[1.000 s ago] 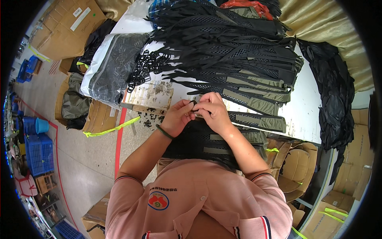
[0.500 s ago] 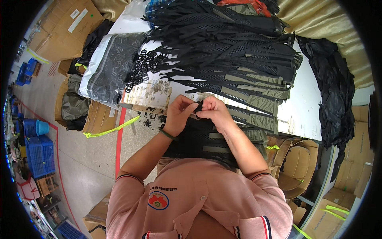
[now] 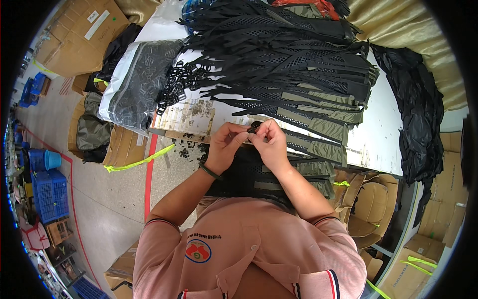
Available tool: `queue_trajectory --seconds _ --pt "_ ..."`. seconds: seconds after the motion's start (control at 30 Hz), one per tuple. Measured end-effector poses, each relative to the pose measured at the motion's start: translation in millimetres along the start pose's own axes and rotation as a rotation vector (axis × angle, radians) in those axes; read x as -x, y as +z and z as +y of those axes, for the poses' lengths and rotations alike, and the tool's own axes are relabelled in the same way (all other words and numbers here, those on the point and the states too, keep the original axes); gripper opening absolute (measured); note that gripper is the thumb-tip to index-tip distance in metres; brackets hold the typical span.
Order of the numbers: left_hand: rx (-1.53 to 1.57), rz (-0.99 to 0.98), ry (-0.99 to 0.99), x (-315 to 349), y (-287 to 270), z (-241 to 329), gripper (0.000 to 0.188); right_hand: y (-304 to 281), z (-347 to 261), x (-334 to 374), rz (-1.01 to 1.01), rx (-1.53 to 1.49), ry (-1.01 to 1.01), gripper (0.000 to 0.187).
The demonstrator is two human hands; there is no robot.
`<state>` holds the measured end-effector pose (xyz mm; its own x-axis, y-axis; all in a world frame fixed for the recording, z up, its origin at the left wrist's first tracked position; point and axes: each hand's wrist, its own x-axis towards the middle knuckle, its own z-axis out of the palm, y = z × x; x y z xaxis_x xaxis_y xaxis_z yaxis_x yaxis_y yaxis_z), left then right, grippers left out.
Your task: The recorder is inspecting and sorting garment straps/components at a manufacturing workbench.
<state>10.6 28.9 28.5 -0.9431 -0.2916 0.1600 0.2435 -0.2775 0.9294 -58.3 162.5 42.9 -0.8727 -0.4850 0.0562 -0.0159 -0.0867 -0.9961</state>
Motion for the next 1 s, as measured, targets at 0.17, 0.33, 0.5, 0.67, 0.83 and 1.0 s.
queue_trajectory --seconds 0.17,0.33,0.5,0.67,0.83,1.0 --pt "-0.080 -0.054 0.050 3 1 -5 0.025 -7 -2 -5 -0.038 -0.408 0.263 0.021" --pt "-0.325 -0.172 0.122 -2 -10 5 0.026 -30 -23 -12 -0.294 -0.411 0.497 0.013" --pt "-0.518 -0.250 0.174 -1 -5 16 0.017 -28 -28 -16 -0.356 0.166 0.345 0.016" --pt "0.252 -0.209 -0.408 29 -9 17 0.019 -34 -33 -20 -0.399 0.077 0.363 0.018" --pt "-0.794 -0.304 -0.216 44 -46 36 0.040 -38 -6 -56 -0.215 0.680 -0.080 0.011" --pt "-1.005 0.027 -0.005 -17 -77 22 0.029 18 26 -106 -0.241 1.132 -0.524 0.017"
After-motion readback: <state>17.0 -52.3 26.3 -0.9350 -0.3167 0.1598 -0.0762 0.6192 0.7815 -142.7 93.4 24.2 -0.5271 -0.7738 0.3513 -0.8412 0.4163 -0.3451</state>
